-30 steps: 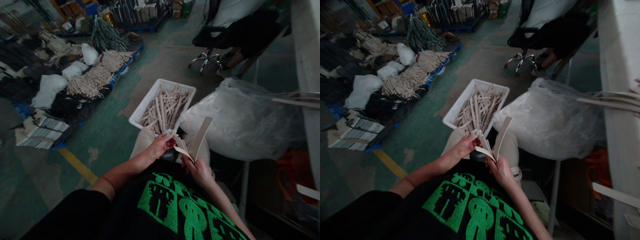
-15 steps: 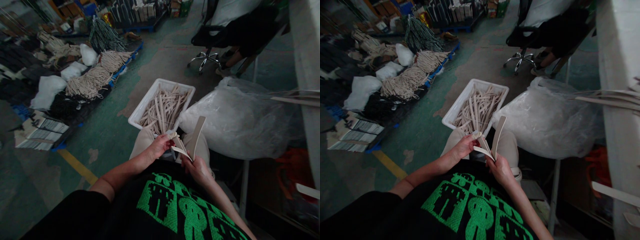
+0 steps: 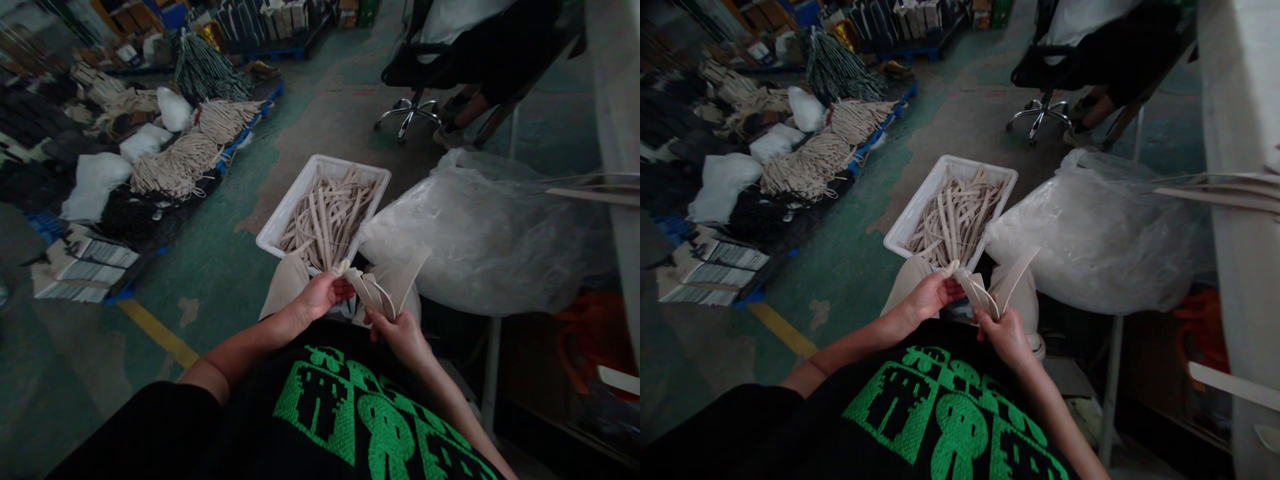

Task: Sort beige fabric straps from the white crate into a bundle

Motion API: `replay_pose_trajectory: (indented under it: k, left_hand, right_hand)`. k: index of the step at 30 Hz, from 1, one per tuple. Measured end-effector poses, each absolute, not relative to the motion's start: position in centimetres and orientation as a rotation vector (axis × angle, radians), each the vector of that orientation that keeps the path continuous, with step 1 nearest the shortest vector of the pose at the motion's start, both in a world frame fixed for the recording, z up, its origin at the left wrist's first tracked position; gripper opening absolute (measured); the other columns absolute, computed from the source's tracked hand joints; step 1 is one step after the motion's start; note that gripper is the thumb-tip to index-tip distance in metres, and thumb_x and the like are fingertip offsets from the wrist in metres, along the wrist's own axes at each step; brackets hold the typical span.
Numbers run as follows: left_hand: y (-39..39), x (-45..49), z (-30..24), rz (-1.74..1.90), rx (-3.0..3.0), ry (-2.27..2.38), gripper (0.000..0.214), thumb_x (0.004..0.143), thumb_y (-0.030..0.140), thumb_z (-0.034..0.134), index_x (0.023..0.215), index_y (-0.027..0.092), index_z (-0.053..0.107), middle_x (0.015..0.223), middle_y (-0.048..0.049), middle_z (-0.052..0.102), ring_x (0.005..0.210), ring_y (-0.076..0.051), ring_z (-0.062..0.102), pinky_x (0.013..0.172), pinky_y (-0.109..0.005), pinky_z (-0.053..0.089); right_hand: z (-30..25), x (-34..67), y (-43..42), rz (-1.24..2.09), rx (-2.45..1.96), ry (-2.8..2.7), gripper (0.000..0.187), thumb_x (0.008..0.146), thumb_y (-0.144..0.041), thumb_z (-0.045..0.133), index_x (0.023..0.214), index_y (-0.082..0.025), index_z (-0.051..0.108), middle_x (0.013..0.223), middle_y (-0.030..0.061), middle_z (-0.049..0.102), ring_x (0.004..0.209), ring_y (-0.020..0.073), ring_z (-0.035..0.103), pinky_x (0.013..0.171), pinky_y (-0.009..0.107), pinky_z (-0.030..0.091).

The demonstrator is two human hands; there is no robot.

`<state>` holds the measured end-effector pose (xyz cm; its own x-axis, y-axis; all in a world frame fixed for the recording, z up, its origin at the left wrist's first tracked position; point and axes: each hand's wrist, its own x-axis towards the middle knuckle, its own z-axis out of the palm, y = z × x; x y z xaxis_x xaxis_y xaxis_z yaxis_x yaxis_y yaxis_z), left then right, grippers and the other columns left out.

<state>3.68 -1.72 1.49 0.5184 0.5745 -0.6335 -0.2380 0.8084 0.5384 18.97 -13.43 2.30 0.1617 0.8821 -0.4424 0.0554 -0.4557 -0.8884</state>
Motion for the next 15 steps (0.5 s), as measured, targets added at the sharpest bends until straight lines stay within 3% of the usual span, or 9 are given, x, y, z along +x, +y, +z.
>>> replay_pose_trajectory:
  k: [5, 15]
  left_hand:
    - [-1.50, 3.55, 1.33, 0.558, 0.427, 0.914, 0.026, 0.076, 0.036, 0.077, 0.084, 0.013, 0.071, 0.080, -0.0087, 0.075, 0.076, -0.018, 0.070, 0.077, -0.030, 0.052]
    - [-1.80, 3.56, 1.32, 0.613, 0.605, 0.968, 0.042, 0.050, 0.038, 0.095, 0.075, 0.013, 0.071, 0.075, -0.0035, 0.072, 0.070, -0.013, 0.065, 0.073, -0.027, 0.050]
  right_hand:
    - [2.85, 19.07, -13.44, 1.417, -1.641, -0.906, 0.040, 0.079, -0.056, 0.059, 0.064, -0.020, 0.062, 0.045, 0.0014, 0.056, 0.045, 0.0134, 0.048, 0.048, 0.027, 0.037]
    - [2.17, 18.65, -13.16, 1.459, -1.661, -0.851, 0.041, 0.076, -0.058, 0.061, 0.063, -0.020, 0.063, 0.044, 0.0017, 0.057, 0.041, 0.0131, 0.048, 0.044, 0.026, 0.037]
